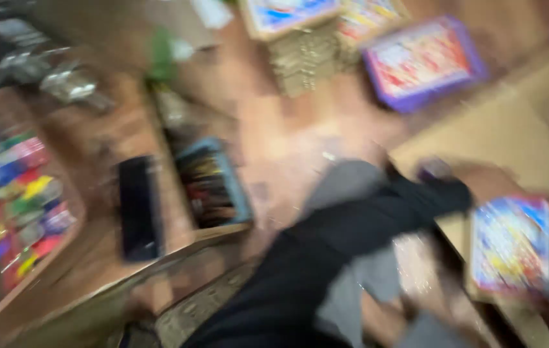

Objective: The person wraps purple decorative tape around the edges of small framed pictures. They pick up each frame, apply the tape to the sides, and place the finished frames into a stack.

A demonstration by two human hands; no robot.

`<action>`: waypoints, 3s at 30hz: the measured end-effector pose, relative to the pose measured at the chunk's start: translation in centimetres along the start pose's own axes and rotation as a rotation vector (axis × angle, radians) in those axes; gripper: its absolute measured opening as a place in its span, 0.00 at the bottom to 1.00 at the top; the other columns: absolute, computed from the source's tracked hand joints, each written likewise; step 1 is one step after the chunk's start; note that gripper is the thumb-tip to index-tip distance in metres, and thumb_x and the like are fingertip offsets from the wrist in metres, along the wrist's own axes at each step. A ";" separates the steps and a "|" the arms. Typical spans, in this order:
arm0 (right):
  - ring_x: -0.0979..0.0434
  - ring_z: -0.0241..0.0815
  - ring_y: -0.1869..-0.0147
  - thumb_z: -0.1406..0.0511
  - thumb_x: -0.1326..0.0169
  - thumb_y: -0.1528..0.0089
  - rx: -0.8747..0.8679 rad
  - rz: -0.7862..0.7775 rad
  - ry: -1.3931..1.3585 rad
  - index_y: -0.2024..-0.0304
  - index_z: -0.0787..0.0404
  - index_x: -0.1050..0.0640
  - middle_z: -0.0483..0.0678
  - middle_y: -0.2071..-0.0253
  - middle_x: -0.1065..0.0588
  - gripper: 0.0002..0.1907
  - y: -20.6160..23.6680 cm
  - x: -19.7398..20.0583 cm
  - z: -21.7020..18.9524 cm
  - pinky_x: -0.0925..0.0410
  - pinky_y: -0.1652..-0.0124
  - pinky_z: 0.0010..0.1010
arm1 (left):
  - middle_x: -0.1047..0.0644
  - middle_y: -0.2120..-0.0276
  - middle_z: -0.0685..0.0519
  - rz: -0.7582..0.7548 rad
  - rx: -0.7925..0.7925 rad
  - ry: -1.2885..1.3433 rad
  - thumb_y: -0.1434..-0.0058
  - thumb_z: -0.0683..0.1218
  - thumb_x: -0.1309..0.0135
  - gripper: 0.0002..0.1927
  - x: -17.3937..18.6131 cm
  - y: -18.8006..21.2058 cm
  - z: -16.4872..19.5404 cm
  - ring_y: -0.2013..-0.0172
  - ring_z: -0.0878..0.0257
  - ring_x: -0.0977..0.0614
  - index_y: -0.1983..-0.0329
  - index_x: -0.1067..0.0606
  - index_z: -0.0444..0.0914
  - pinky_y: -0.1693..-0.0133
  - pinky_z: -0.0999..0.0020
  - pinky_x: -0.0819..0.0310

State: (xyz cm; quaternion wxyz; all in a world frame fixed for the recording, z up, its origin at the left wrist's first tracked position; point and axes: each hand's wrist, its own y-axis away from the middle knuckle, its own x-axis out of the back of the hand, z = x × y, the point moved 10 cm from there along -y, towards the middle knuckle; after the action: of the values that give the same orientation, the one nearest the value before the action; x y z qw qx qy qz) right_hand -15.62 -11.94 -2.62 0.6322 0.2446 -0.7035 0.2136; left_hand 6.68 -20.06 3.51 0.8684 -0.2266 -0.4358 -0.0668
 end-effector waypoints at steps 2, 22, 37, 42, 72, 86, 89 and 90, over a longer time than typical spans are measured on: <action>0.22 0.56 0.60 0.57 0.36 0.45 -0.013 0.001 0.038 0.63 0.54 0.18 0.52 0.64 0.23 0.12 0.8 -0.1 2.7 0.29 0.59 0.46 | 0.20 0.52 0.47 -0.005 -0.013 -0.020 0.44 0.63 0.46 0.18 -1.6 -0.3 -0.1 0.51 0.48 0.19 0.52 0.22 0.59 0.48 0.55 0.26; 0.27 0.58 0.33 0.67 0.35 0.43 -0.265 0.323 -0.286 0.39 0.62 0.25 0.57 0.36 0.27 0.29 7.2 10.2 -4.7 0.32 0.38 0.43 | 0.25 0.55 0.48 0.295 0.478 0.038 0.46 0.46 0.34 0.18 3.5 12.1 -7.7 0.53 0.49 0.21 0.54 0.26 0.40 0.52 0.53 0.29; 0.25 0.56 0.38 0.64 0.31 0.43 0.001 0.673 -0.186 0.46 0.62 0.23 0.52 0.49 0.24 0.25 0.8 6.9 -15.0 0.31 0.44 0.43 | 0.17 0.54 0.50 0.155 0.367 1.061 0.43 0.55 0.34 0.29 -9.0 16.6 6.5 0.54 0.61 0.16 0.41 0.21 0.39 0.47 0.67 0.22; 0.25 0.52 0.46 0.62 0.32 0.42 -0.079 0.749 -0.262 0.51 0.58 0.21 0.49 0.54 0.23 0.20 5.4 7.0 -12.5 0.32 0.49 0.42 | 0.19 0.60 0.51 0.350 0.476 1.383 0.38 0.39 0.40 0.09 -12.8 16.6 5.9 0.60 0.67 0.18 0.55 0.21 0.33 0.58 0.67 0.19; 0.26 0.50 0.52 0.57 0.37 0.46 -0.353 0.062 -0.102 0.43 0.52 0.22 0.48 0.61 0.25 0.28 6.5 2.1 -7.5 0.35 0.49 0.45 | 0.22 0.58 0.57 0.245 0.591 0.223 0.45 0.47 0.31 0.09 -5.3 5.4 -8.6 0.69 0.65 0.17 0.71 0.17 0.37 0.65 0.68 0.25; 0.28 0.50 0.51 0.58 0.39 0.43 -0.322 0.009 -0.072 0.33 0.51 0.27 0.49 0.61 0.27 0.34 7.5 1.3 -7.4 0.36 0.46 0.45 | 0.23 0.59 0.55 0.248 0.514 0.219 0.43 0.46 0.29 0.10 -5.7 5.2 -7.5 0.70 0.64 0.18 0.72 0.18 0.36 0.66 0.69 0.25; 0.28 0.50 0.51 0.58 0.39 0.43 -0.336 0.009 -0.074 0.34 0.51 0.27 0.49 0.60 0.26 0.33 7.3 1.2 -7.2 0.36 0.46 0.45 | 0.23 0.59 0.56 0.239 0.524 0.198 0.43 0.46 0.29 0.11 -5.2 4.8 -6.9 0.72 0.65 0.19 0.73 0.19 0.36 0.67 0.68 0.26; 0.28 0.50 0.51 0.58 0.39 0.43 -0.342 0.000 -0.078 0.35 0.51 0.27 0.49 0.60 0.26 0.33 7.3 1.1 -7.1 0.36 0.47 0.45 | 0.23 0.59 0.56 0.239 0.522 0.195 0.43 0.46 0.29 0.11 -5.1 4.7 -6.7 0.72 0.65 0.19 0.73 0.19 0.36 0.67 0.69 0.26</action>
State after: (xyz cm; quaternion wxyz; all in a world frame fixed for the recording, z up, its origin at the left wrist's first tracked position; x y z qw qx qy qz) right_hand -14.60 -1.92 -0.66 0.6368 0.1413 -0.7536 0.0812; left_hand 9.92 -19.30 -5.57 0.9369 -0.0379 -0.3229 0.1286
